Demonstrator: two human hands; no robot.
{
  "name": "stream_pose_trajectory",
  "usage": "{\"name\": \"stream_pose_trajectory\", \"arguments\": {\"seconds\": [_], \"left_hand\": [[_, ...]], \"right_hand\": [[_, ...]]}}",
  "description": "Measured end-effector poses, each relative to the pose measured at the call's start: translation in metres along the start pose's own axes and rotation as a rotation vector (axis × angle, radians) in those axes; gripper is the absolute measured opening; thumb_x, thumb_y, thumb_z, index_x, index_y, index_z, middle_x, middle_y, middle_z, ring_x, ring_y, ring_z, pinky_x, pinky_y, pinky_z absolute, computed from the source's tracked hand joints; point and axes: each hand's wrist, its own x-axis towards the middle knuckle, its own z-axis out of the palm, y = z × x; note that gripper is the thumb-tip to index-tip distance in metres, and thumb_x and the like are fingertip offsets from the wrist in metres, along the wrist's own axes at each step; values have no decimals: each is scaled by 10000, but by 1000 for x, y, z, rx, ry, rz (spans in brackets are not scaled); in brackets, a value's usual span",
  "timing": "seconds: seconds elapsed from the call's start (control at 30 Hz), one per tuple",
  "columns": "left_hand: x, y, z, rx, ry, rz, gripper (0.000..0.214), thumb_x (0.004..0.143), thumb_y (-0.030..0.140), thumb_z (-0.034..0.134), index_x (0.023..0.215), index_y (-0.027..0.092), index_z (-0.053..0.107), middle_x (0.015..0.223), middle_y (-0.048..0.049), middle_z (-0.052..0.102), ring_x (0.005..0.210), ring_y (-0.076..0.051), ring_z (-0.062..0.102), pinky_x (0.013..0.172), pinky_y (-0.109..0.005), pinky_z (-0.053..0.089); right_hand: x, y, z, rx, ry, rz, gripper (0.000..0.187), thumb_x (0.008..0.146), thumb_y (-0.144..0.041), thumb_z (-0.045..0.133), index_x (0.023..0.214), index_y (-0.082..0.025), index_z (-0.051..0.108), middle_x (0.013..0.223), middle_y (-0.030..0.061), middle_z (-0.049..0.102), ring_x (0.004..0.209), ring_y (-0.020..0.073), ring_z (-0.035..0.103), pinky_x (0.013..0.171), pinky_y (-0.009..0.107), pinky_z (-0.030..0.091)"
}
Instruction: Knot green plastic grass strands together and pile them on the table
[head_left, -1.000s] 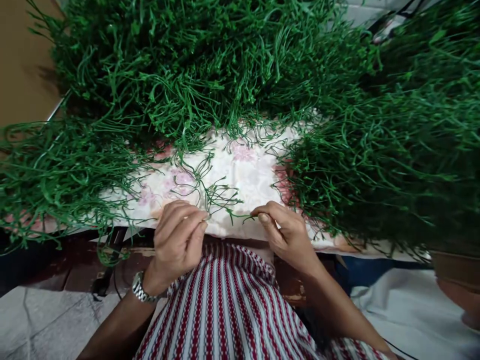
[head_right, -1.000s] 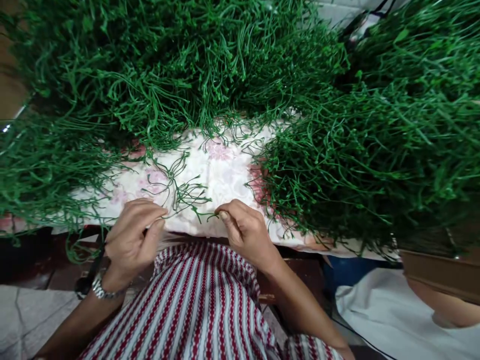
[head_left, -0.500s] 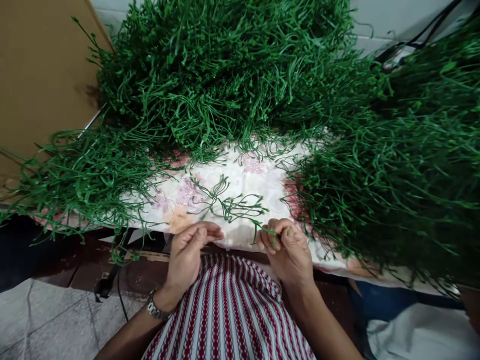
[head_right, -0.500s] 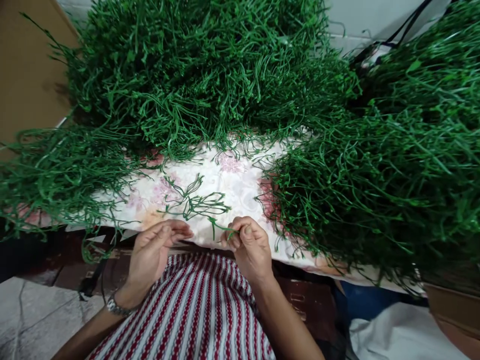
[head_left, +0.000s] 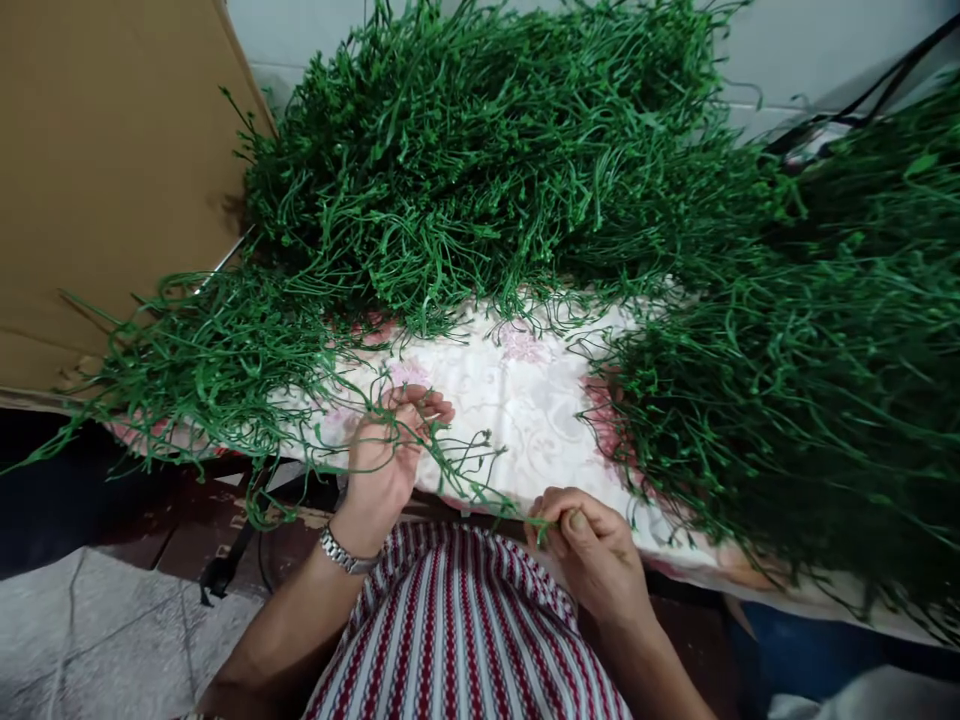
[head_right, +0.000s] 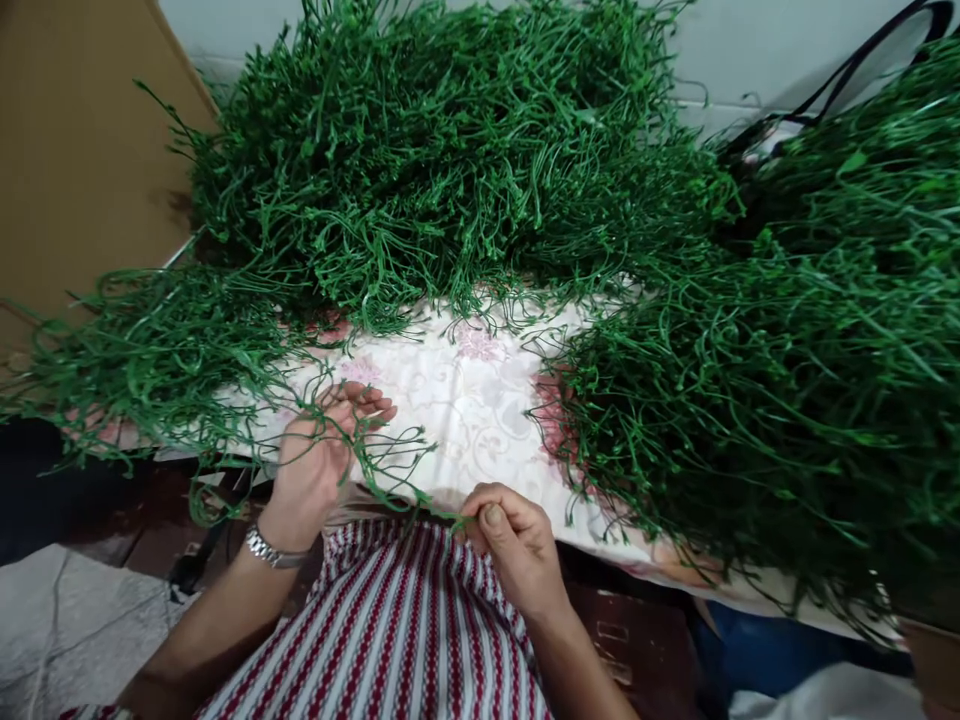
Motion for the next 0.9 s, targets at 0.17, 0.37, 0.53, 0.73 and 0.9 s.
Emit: {"name": "stream_pose_trajectory", "arguments": {"seconds": [0.17,0.37,0.53,0.73,0.9], "left_hand": [[0,10,0,28,60,42,150,704,161,509,807,134,614,773,-66,678,763,-201,681,761,-376,545],[2,12,17,14,111,77,203,782,299,448,823,154,583,735,-62,663,602,-169,647,665,-351,528],[14,5,18,129,61,118,216,756,352,477,800,159,563,452,43,461,337,-70,390,379,-193,315],[19,-8,21,448,86,301,161,739,309,541,773,152,561,461,61,405,384,-50,329,388,-174,219],[8,-26,37,756,-19,483,225,827,383,509,816,170,582,518,57,395,454,-65,349,434,-186,259]], "right_hand": [[-1,-2,9,-39,116,95,250,845,-410,548,799,-167,584,473,-60,368,457,81,376,513,237,378],[0,-2,19,-327,75,155,273,880,-423,479,844,-160,546,453,-57,437,411,78,392,446,201,314],[1,-9,18,-717,-204,104,276,924,-373,390,864,-168,565,517,-19,549,462,104,508,497,217,385],[9,-44,10,-1051,-68,-314,159,894,-269,469,961,-190,589,875,57,666,774,156,632,676,255,469],[26,-55,34,-1084,-31,-568,368,792,-364,614,1083,-160,519,975,107,636,864,208,595,732,313,484]]}}
